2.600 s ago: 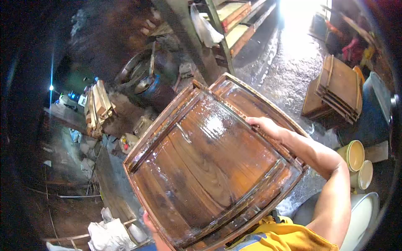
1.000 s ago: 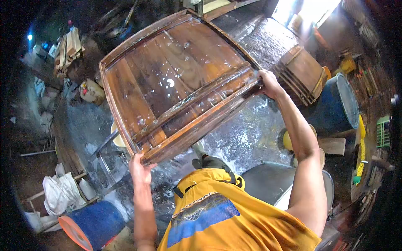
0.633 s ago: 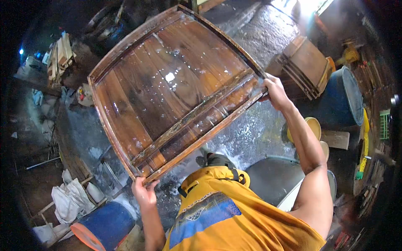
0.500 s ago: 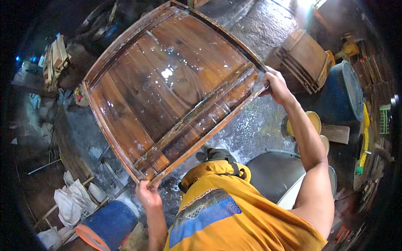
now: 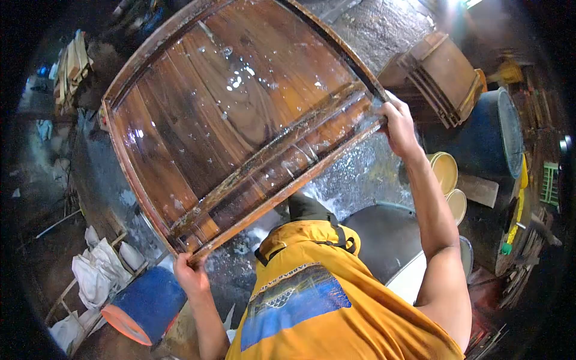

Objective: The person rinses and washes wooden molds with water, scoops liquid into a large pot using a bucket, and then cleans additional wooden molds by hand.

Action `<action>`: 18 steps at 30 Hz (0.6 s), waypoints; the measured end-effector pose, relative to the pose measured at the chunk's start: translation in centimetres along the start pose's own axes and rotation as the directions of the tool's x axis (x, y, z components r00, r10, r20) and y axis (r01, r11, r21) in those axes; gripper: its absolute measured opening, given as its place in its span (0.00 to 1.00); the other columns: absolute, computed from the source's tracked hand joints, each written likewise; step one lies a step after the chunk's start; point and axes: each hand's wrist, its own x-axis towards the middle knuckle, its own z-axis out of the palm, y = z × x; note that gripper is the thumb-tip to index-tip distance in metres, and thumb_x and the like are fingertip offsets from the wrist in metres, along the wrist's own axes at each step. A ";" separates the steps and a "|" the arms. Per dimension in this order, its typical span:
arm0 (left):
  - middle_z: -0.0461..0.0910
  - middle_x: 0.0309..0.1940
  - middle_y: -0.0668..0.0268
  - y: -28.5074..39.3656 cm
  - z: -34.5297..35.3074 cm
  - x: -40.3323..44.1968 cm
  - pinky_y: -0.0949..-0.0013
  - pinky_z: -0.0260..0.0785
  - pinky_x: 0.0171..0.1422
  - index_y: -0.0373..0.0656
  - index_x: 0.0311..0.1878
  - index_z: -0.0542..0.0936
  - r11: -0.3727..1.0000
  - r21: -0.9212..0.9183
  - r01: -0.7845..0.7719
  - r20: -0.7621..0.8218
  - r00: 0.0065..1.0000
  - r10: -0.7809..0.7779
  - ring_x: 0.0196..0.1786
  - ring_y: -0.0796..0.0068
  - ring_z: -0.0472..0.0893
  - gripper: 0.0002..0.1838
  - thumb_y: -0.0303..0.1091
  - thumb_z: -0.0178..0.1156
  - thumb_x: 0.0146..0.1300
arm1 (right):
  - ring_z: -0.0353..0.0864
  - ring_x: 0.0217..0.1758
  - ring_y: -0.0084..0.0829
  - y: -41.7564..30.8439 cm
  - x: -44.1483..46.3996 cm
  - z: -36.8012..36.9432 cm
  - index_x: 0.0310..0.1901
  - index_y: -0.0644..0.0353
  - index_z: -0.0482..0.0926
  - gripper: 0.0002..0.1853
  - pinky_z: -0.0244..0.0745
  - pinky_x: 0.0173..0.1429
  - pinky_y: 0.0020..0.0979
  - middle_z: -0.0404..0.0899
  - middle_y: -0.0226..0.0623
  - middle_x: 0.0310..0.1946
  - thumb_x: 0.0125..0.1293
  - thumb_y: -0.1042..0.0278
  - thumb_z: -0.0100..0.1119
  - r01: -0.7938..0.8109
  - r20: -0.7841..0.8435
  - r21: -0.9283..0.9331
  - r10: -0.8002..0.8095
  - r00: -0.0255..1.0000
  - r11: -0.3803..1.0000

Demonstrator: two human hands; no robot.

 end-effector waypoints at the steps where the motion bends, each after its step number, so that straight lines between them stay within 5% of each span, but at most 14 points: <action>1: 0.79 0.41 0.57 0.0 0.0 -0.1 0.40 0.78 0.45 0.33 0.40 0.75 1.000 0.002 -0.004 -0.003 1.000 0.004 0.44 0.56 0.80 0.12 0.24 0.52 0.51 | 0.69 0.29 0.18 0.2 0.3 -0.7 0.47 0.62 0.77 0.17 0.70 0.32 0.24 0.73 0.26 0.29 0.58 0.73 0.44 -0.005 0.051 -0.026 0.006 0.999 1.000; 2: 0.79 0.42 0.57 0.3 0.5 -0.4 0.40 0.78 0.46 0.34 0.41 0.75 1.000 0.004 0.026 -0.046 0.999 -0.026 0.44 0.57 0.80 0.12 0.24 0.52 0.52 | 0.69 0.29 0.18 0.2 0.4 -0.8 0.49 0.62 0.77 0.18 0.70 0.32 0.23 0.73 0.25 0.30 0.58 0.73 0.45 0.010 0.043 -0.055 -0.008 0.999 0.998; 5: 0.78 0.38 0.63 0.4 2.1 -1.5 0.63 0.77 0.39 0.37 0.44 0.75 1.000 0.015 0.017 -0.095 0.995 -0.015 0.39 0.67 0.80 0.13 0.27 0.54 0.53 | 0.70 0.31 0.17 0.1 0.7 -1.3 0.53 0.64 0.76 0.20 0.68 0.35 0.22 0.75 0.25 0.33 0.58 0.72 0.46 0.109 0.098 -0.186 -0.092 0.991 0.977; 8: 0.77 0.43 0.61 1.8 3.6 -2.8 0.64 0.75 0.46 0.36 0.49 0.74 0.994 0.110 0.002 -0.099 0.995 0.008 0.44 0.65 0.79 0.19 0.29 0.60 0.53 | 0.71 0.39 0.20 -1.3 1.3 -1.9 0.55 0.67 0.74 0.21 0.68 0.44 0.23 0.76 0.29 0.38 0.59 0.70 0.49 0.177 0.260 -0.257 -0.108 0.960 0.950; 9: 0.76 0.45 0.60 2.1 5.4 -3.4 0.63 0.73 0.49 0.35 0.51 0.73 0.931 0.319 -0.178 -0.150 0.960 0.235 0.46 0.64 0.78 0.22 0.30 0.63 0.52 | 0.74 0.42 0.24 -1.0 1.9 -2.5 0.55 0.67 0.73 0.21 0.70 0.48 0.27 0.78 0.32 0.39 0.59 0.70 0.54 0.251 0.276 -0.387 -0.148 0.950 0.887; 10: 0.75 0.48 0.59 2.4 8.0 -3.9 0.62 0.71 0.52 0.35 0.53 0.72 0.795 0.522 -0.308 -0.163 0.879 0.448 0.48 0.63 0.76 0.25 0.32 0.65 0.52 | 0.77 0.46 0.30 -2.4 1.4 -1.0 0.55 0.66 0.73 0.23 0.71 0.52 0.32 0.79 0.39 0.46 0.57 0.72 0.60 0.345 0.175 -0.369 -0.300 0.938 0.863; 11: 0.74 0.50 0.58 2.7 9.8 -4.1 0.61 0.69 0.55 0.34 0.55 0.72 0.602 0.704 -0.376 -0.142 0.756 0.639 0.51 0.62 0.75 0.28 0.34 0.68 0.51 | 0.77 0.50 0.38 -4.0 1.3 -0.4 0.54 0.65 0.74 0.27 0.71 0.55 0.36 0.77 0.43 0.50 0.50 0.74 0.67 0.516 0.179 -0.578 -0.519 0.836 0.632; 13: 0.71 0.51 0.55 4.5 10.7 -3.8 0.59 0.64 0.60 0.34 0.56 0.70 0.024 0.881 -0.472 0.256 0.520 0.815 0.54 0.59 0.72 0.34 0.38 0.73 0.48 | 0.75 0.52 0.43 -6.5 1.7 0.8 0.51 0.63 0.76 0.28 0.71 0.55 0.39 0.76 0.43 0.49 0.44 0.72 0.71 0.703 0.331 -0.603 -0.682 0.652 0.378; 15: 0.73 0.43 0.56 6.1 12.1 -3.3 0.56 0.64 0.56 0.36 0.48 0.74 -0.105 0.828 -0.550 0.465 0.572 0.675 0.49 0.55 0.72 0.38 0.53 0.76 0.38 | 0.74 0.50 0.44 -8.6 1.9 2.5 0.47 0.62 0.78 0.27 0.70 0.54 0.40 0.77 0.41 0.44 0.41 0.69 0.74 0.821 0.556 -0.472 -0.614 0.559 0.320; 18: 0.73 0.35 0.58 6.5 12.2 -1.3 0.57 0.67 0.50 0.39 0.35 0.75 -0.303 0.721 -0.624 0.690 0.600 0.405 0.42 0.57 0.73 0.36 0.63 0.72 0.34 | 0.75 0.44 0.41 -9.5 3.0 5.0 0.39 0.59 0.78 0.23 0.71 0.49 0.40 0.76 0.40 0.39 0.50 0.47 0.65 0.913 0.849 -0.388 -0.337 0.407 0.124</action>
